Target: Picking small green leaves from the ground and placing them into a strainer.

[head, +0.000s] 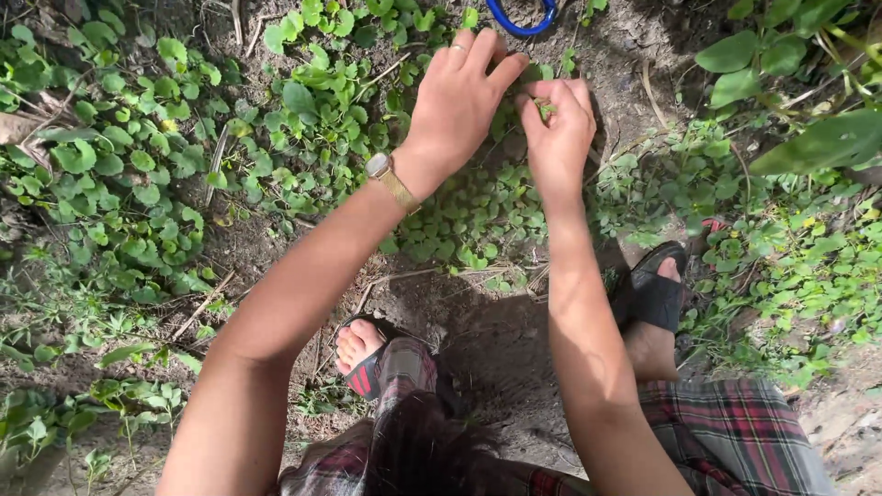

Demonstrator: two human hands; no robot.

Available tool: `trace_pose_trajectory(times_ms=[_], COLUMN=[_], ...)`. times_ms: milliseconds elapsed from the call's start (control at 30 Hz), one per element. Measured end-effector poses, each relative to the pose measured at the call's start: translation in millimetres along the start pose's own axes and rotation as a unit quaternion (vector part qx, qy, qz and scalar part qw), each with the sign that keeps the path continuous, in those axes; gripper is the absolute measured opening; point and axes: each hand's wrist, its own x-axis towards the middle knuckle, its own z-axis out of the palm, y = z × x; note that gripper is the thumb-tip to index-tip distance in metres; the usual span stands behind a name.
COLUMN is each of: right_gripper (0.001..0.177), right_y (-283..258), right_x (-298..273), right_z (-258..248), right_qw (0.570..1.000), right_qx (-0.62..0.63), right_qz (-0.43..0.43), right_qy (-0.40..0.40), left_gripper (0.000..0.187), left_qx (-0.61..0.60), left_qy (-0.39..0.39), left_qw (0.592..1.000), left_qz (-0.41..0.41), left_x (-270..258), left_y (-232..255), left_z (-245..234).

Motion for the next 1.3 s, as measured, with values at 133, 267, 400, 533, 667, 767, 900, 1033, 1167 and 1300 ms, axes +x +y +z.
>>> trace_pose_trajectory(times_ms=[133, 267, 400, 533, 667, 767, 900, 1033, 1167, 1300], right_gripper=[0.012, 0.012, 0.011, 0.004, 0.008, 0.007, 0.009, 0.008, 0.009, 0.013], right_y=[1, -5, -5, -11, -10, -5, -6, 12, 11, 30], right_x=[2, 1, -3, -26, -55, -78, -101, -116, -113, -120], right_z=[3, 5, -5, -27, -45, -56, -69, -79, -85, -65], right_qw=[1.000, 0.999, 0.998, 0.935, 0.859, 0.797, 0.727, 0.680, 0.772, 0.812], right_qx=[0.019, 0.013, 0.034, 0.275, 0.422, 0.516, 0.605, 0.643, 0.552, 0.494], right_qz=[0.006, -0.038, -0.038, 0.197, 0.269, 0.296, 0.297, 0.330, 0.299, 0.290], right_qy=[0.004, 0.009, -0.035, -0.104, -0.105, -0.105, -0.130, -0.121, -0.099, -0.111], left_gripper=[0.019, 0.007, 0.007, 0.012, 0.004, 0.006, 0.022, 0.022, 0.024, 0.032], left_qx=[0.056, 0.019, 0.005, -0.079, -0.369, -0.384, -0.338, -0.295, -0.164, -0.114], left_qy=[-0.001, -0.007, -0.011, -0.015, -0.239, -0.506, -0.460, -0.315, -0.257, -0.238], left_qw=[0.998, 1.000, 1.000, 0.996, 0.882, 0.769, 0.819, 0.886, 0.926, 0.953], left_qz=[0.038, 0.003, -0.015, -0.028, -0.169, -0.074, -0.062, -0.169, -0.223, -0.149], left_x=[5, 2, -7, -13, -14, -57, -80, -68, -84, -142], left_y=[-6, -11, -14, -11, -11, -4, 17, 27, 22, 54], left_z=[12, 8, -6, -34, -77, -102, -104, -120, -125, -94])
